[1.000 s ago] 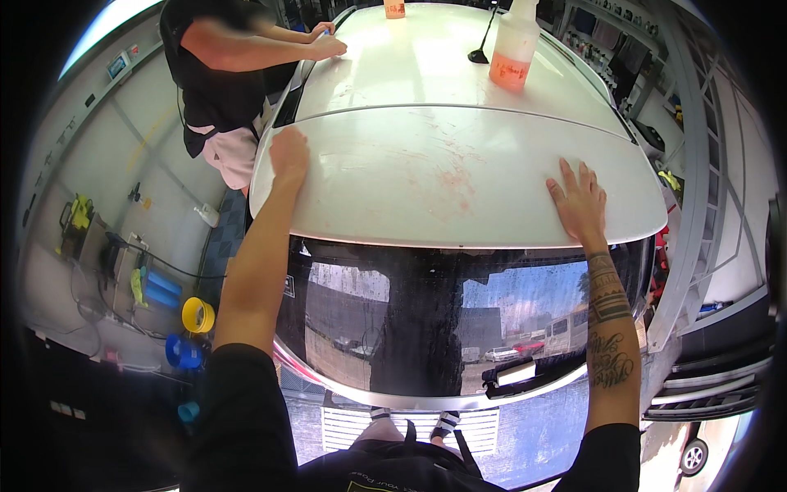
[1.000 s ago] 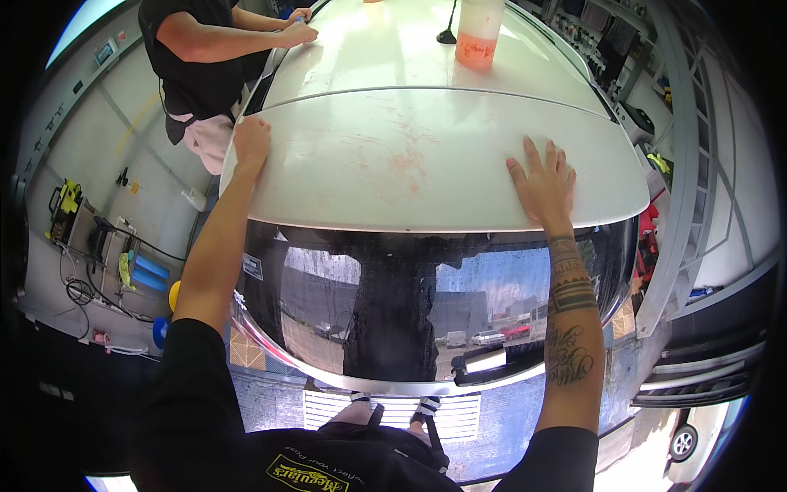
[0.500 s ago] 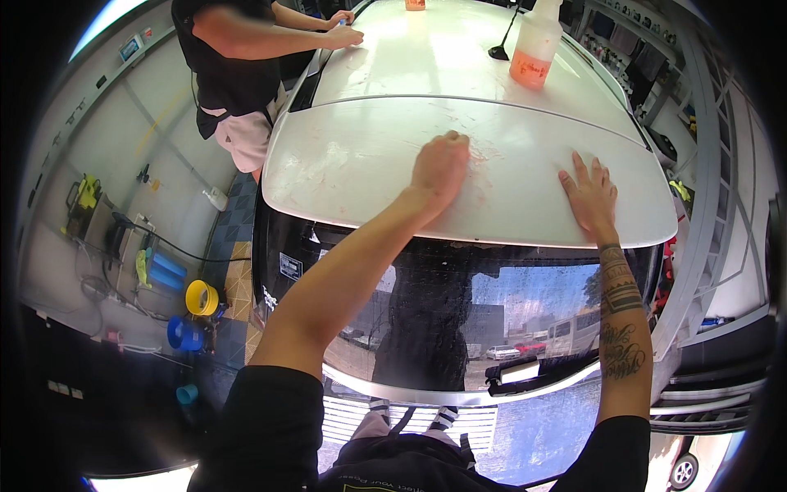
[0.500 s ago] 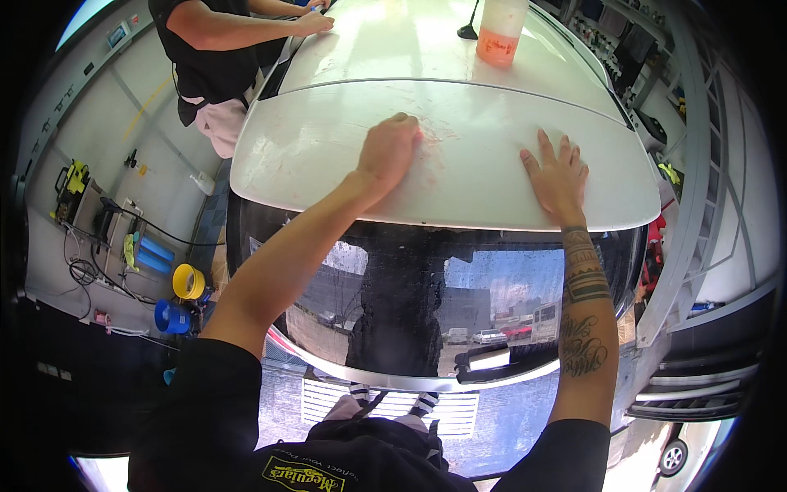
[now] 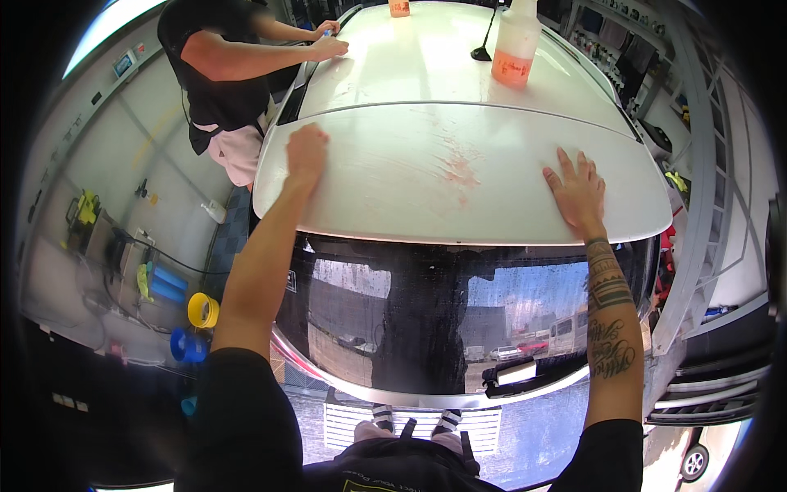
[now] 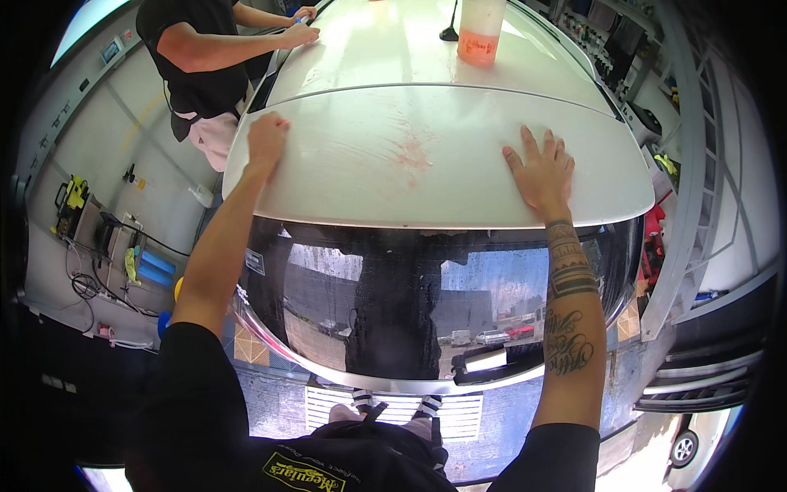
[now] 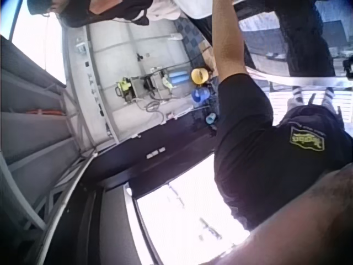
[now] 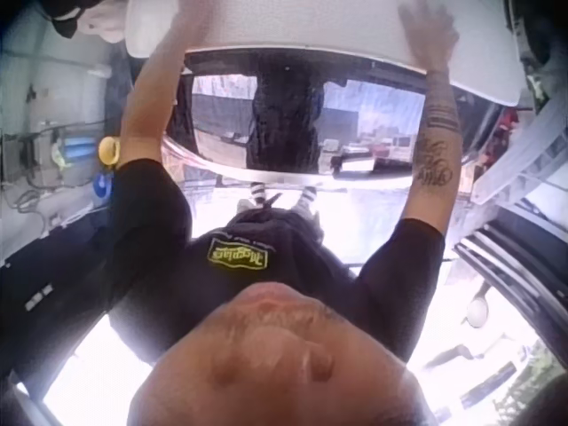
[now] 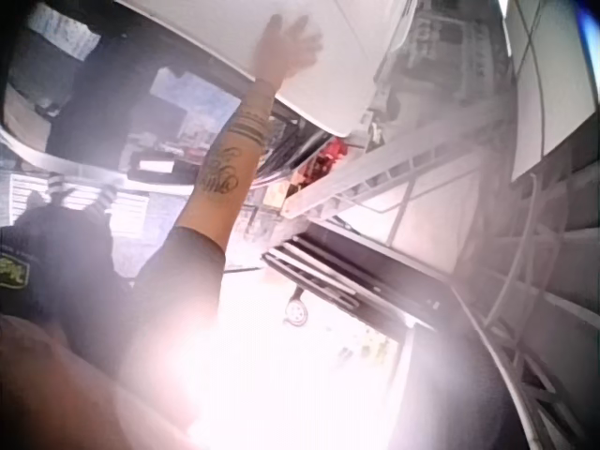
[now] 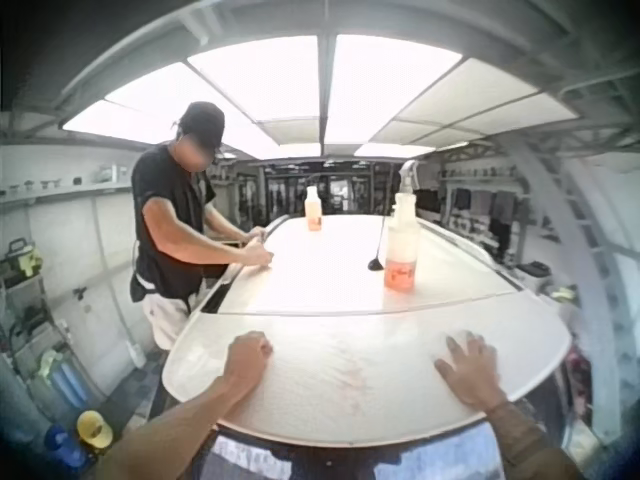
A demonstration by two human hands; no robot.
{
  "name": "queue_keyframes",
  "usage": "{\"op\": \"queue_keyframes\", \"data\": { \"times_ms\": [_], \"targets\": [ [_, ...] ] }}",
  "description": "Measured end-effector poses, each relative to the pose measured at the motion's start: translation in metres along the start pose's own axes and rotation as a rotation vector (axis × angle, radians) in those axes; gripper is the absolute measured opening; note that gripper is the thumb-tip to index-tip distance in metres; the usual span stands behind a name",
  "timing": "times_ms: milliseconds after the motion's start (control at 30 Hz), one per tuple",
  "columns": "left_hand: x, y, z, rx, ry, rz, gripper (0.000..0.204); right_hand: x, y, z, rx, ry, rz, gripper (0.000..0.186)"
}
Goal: The person applies a white vinyl wrap to the roof of a white car. They smooth the material with their hands and a squeegee, then spray a liquid solution from a bottle onto the surface and continue smoothing to remove bubbles and ensure adhesion.
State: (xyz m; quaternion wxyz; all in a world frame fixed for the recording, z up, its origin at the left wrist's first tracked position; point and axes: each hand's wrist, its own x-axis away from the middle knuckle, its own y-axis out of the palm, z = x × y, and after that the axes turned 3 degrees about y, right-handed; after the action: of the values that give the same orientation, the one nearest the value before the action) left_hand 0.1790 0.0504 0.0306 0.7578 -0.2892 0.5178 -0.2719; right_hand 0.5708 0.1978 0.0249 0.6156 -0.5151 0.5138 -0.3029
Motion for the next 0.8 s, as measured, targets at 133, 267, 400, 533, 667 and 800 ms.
{"op": "queue_keyframes", "data": {
  "times_ms": [133, 267, 400, 533, 667, 800],
  "targets": [
    [0.009, 0.007, -0.013, -0.112, -0.009, 0.070, 0.016, 0.002, -0.012, -0.021, 0.029, 0.049, -0.048, 0.067],
    [0.025, 0.021, 0.041, 0.068, 0.261, 0.066, 0.014, 0.004, -0.001, 0.001, 0.037, -0.004, 0.008, 0.065],
    [-0.008, -0.031, -0.048, -0.003, -0.169, 0.013, 0.020, -0.002, -0.003, -0.010, 0.021, 0.016, -0.010, 0.065],
    [0.010, 0.013, -0.001, -0.044, 0.051, 0.008, 0.016, 0.004, -0.009, -0.010, 0.046, 0.002, 0.009, 0.065],
    [0.014, 0.018, 0.005, -0.023, 0.223, 0.041, 0.016, 0.015, 0.009, 0.017, 0.075, -0.001, 0.038, 0.066],
    [-0.005, -0.020, -0.065, -0.121, -0.122, -0.101, 0.015, 0.037, 0.006, -0.012, 0.081, 0.026, 0.024, 0.066]
  ]
}}
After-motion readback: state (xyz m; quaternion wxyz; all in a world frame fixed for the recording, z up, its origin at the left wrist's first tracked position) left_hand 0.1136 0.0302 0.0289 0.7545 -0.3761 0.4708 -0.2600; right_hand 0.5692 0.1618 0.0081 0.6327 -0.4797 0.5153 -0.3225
